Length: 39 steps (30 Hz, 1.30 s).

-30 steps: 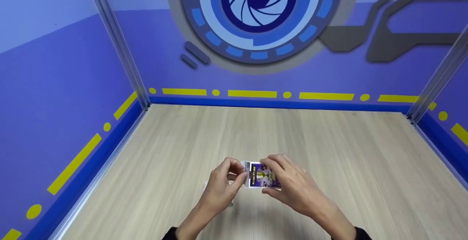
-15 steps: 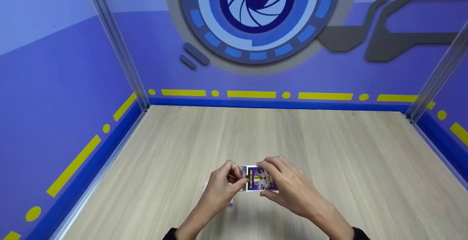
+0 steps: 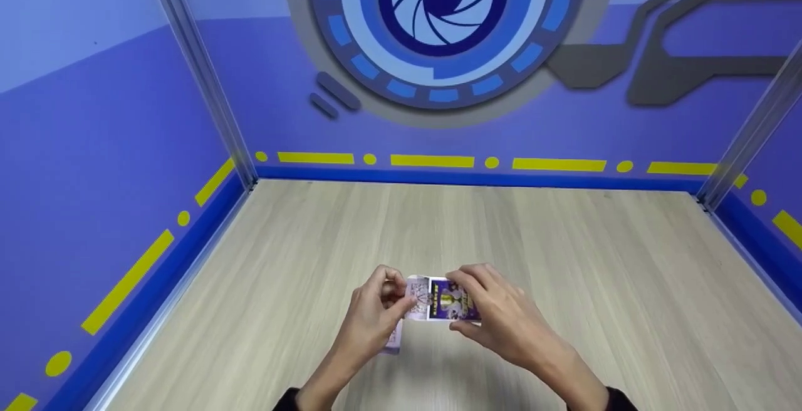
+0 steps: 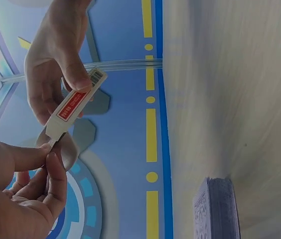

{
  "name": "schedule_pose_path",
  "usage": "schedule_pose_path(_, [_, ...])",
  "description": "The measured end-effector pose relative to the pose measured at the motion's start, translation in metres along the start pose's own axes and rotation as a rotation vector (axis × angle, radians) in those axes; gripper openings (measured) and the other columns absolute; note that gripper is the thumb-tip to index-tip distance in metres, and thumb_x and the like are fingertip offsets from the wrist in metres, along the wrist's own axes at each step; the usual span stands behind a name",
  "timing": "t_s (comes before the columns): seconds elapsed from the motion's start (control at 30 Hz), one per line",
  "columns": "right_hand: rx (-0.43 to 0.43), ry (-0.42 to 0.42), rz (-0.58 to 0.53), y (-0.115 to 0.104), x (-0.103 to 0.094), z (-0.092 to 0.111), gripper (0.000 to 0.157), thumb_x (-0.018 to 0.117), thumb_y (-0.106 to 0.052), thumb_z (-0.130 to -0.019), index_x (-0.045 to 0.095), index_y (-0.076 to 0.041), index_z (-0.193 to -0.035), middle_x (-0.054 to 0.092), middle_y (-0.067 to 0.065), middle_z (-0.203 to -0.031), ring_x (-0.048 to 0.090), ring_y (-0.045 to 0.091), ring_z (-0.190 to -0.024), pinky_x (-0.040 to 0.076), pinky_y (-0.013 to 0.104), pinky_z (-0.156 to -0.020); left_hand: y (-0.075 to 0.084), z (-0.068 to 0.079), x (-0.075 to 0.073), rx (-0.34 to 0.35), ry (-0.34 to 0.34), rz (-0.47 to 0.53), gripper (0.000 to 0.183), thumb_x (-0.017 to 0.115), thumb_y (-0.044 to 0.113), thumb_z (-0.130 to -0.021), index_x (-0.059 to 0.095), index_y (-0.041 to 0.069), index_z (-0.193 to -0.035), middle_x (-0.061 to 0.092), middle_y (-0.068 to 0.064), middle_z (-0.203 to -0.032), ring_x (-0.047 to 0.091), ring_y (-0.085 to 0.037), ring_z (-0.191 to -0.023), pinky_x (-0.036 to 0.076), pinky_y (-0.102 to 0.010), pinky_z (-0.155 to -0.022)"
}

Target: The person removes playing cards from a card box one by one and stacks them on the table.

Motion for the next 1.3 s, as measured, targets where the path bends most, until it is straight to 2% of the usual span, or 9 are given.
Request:
schedule_pose_path(0.2, [0.007,0.011,0.004,0.003,0.001,0.000,0.072,0.096,-0.031,-0.073,0.061,-0.016,-0.135,0.061,0.001,-0.128,0.060,0.018,-0.116,0.059,0.041,-0.081,0.007,0.000,-0.001,0.095,0.044,-0.151,0.032,0.066,-0.003,-0.096,0.060,0.005,-0.127,0.072,0.001,-0.092,0.061,-0.008,-0.072,0.052,-0.022,-0.063])
schedule_pose_path(0.33, [0.003,0.015,0.008,0.004,0.002,0.000,0.072,0.095,-0.031,-0.073,0.061,-0.015,-0.134,0.061,0.002,-0.127,0.060,0.019,-0.115,0.059,0.042,-0.082,0.009,0.002,-0.002,0.139,0.076,-0.279,0.039,0.061,-0.009,-0.091,0.067,0.005,-0.128,0.060,-0.002,-0.111,0.055,-0.006,-0.077,0.052,-0.021,-0.064])
schedule_pose_path(0.43, [-0.005,0.015,0.010,0.004,0.003,0.001,0.072,0.095,-0.032,-0.073,0.061,-0.016,-0.134,0.061,0.002,-0.127,0.060,0.018,-0.115,0.059,0.041,-0.082,0.011,0.002,-0.003,0.180,0.052,-0.361,0.045,0.060,-0.011,-0.085,0.071,0.005,-0.126,0.055,-0.004,-0.123,0.053,-0.006,-0.075,0.048,-0.020,-0.061])
schedule_pose_path(0.53, [-0.009,0.016,0.010,0.005,0.003,0.001,0.072,0.096,-0.031,-0.073,0.061,-0.016,-0.134,0.061,0.001,-0.127,0.060,0.018,-0.115,0.059,0.041,-0.082,0.014,0.001,-0.004,0.244,0.004,-0.442,0.042,0.063,-0.009,-0.084,0.075,0.007,-0.121,0.061,-0.002,-0.127,0.058,-0.007,-0.080,0.051,-0.021,-0.064])
schedule_pose_path(0.67, [-0.004,0.001,0.008,0.005,0.006,0.002,0.072,0.095,-0.032,-0.073,0.061,-0.016,-0.135,0.061,0.001,-0.127,0.060,0.018,-0.115,0.059,0.041,-0.081,0.016,0.001,-0.005,0.304,-0.033,-0.609,0.030,0.079,0.012,-0.086,0.077,0.016,-0.116,0.066,0.005,-0.122,0.061,-0.011,-0.100,0.054,-0.030,-0.081])
schedule_pose_path(0.8, [0.011,-0.022,0.009,0.006,0.008,0.003,0.072,0.094,-0.033,-0.074,0.060,-0.016,-0.135,0.060,0.001,-0.128,0.061,0.019,-0.115,0.059,0.041,-0.077,0.015,0.001,-0.002,0.335,-0.078,-0.748,0.048,0.088,0.041,-0.080,0.072,0.021,-0.120,0.063,0.006,-0.123,0.053,-0.015,-0.115,0.048,-0.038,-0.096])
schedule_pose_path(0.93, [0.015,-0.029,0.011,0.006,0.008,0.003,0.072,0.095,-0.031,-0.074,0.060,-0.016,-0.135,0.060,0.001,-0.128,0.060,0.019,-0.114,0.059,0.041,-0.078,0.014,0.002,0.003,0.393,-0.119,-0.832,0.056,0.087,0.044,-0.078,0.068,0.019,-0.125,0.060,0.003,-0.124,0.051,-0.017,-0.119,0.044,-0.037,-0.099])
schedule_pose_path(1.1, [0.006,-0.021,0.019,0.006,0.006,0.003,0.071,0.095,-0.029,-0.074,0.060,-0.015,-0.135,0.061,0.003,-0.128,0.061,0.020,-0.115,0.059,0.041,-0.080,0.016,0.003,0.002,0.457,-0.105,-0.915,0.063,0.090,0.040,-0.077,0.063,0.019,-0.130,0.061,0.003,-0.123,0.054,-0.017,-0.115,0.044,-0.036,-0.095])
schedule_pose_path(1.3, [-0.002,-0.004,0.000,0.008,0.002,0.001,0.070,0.092,-0.025,-0.077,0.058,-0.011,-0.136,0.060,0.006,-0.129,0.060,0.021,-0.116,0.057,0.041,-0.088,0.013,0.001,-0.012,0.460,-0.090,-0.904,0.075,0.090,0.036,-0.077,0.058,0.011,-0.140,0.062,-0.003,-0.126,0.055,-0.021,-0.117,0.043,-0.041,-0.097])
Point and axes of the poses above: each hand's wrist, its own z-axis away from the middle knuckle, its own x-axis out of the palm, y = z × x, the point moved 6 cm from there along -z, towards the middle knuckle
